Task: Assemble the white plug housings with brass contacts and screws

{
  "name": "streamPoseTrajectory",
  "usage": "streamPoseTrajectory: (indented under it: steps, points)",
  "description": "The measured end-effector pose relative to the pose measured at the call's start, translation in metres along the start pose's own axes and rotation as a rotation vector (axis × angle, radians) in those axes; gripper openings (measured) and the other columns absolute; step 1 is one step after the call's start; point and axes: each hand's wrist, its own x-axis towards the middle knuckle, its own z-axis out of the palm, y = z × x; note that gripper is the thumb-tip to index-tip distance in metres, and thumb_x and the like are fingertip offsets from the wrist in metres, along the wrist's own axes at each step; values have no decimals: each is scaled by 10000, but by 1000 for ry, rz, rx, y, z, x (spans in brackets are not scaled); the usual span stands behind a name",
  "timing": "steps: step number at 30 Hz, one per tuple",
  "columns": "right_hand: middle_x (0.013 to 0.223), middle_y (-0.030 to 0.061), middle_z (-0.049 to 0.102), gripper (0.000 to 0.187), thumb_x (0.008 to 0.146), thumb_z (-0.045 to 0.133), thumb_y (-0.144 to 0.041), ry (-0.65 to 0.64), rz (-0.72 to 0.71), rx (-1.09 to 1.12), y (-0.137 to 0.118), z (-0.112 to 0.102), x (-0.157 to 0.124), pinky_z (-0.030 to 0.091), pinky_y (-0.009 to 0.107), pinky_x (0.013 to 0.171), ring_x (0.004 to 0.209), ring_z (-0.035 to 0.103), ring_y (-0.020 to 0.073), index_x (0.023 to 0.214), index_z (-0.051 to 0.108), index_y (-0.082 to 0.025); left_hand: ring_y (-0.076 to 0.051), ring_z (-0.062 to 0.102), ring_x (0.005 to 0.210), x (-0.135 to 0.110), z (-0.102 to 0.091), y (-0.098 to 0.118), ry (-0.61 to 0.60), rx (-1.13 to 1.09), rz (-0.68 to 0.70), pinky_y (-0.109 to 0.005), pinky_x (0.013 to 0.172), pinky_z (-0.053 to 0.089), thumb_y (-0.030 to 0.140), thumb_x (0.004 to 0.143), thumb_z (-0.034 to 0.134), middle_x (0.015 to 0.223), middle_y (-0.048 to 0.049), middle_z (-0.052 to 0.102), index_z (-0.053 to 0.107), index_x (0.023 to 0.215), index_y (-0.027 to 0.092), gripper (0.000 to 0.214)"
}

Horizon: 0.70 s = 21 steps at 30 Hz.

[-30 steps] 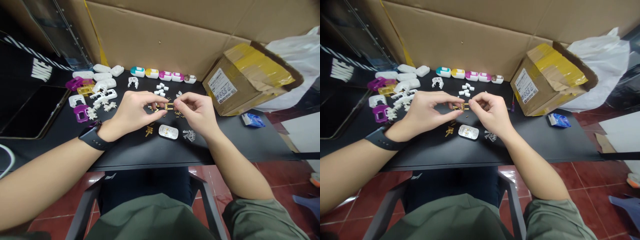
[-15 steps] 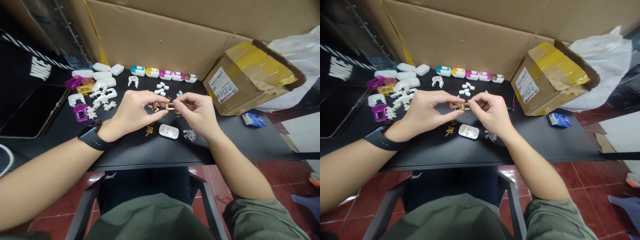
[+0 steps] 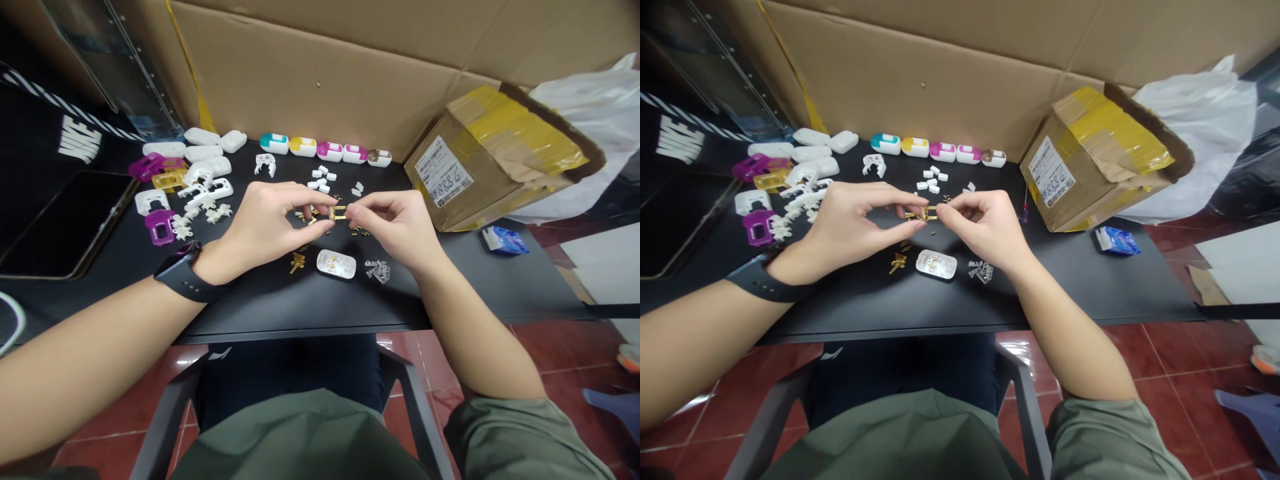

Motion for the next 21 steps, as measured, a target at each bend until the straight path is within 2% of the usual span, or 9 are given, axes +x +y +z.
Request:
streamPoseTrajectory:
  steps: [5,12,16,21]
  points:
    - [698,43,782,244,904,848,-390,-58,10,2,-2,-1,0,490,314,597,639,649,170,765,853,-190,-186,799,806,0,0,-1,6,-2,11,-333,786,632,290,978,833,1009,-12,879,864,1137,278,162]
    - [708,47,793,231,907,844,-388,-110,1,37,-4,1,1,516,301,593,651,665,170,792,870,-189,-193,804,811,0,0,-1,-6,10,4,-330,797,628,318,982,824,1021,-13,881,863,1140,280,168]
    - [711,47,796,223,901,844,-382,-105,5,44,-3,1,1,523,305,600,653,670,173,786,870,-192,-188,800,801,0,0,-1,6,10,15,-322,787,621,305,983,817,1012,2,879,862,1132,305,156]
    - [740,46,816,175,890,818,-325,-54,23,54,0,2,1,546,320,654,692,709,185,784,870,-196,-188,800,807,-1,1,-1,1,29,35,-319,781,615,279,980,813,1001,-6,876,861,1139,282,166]
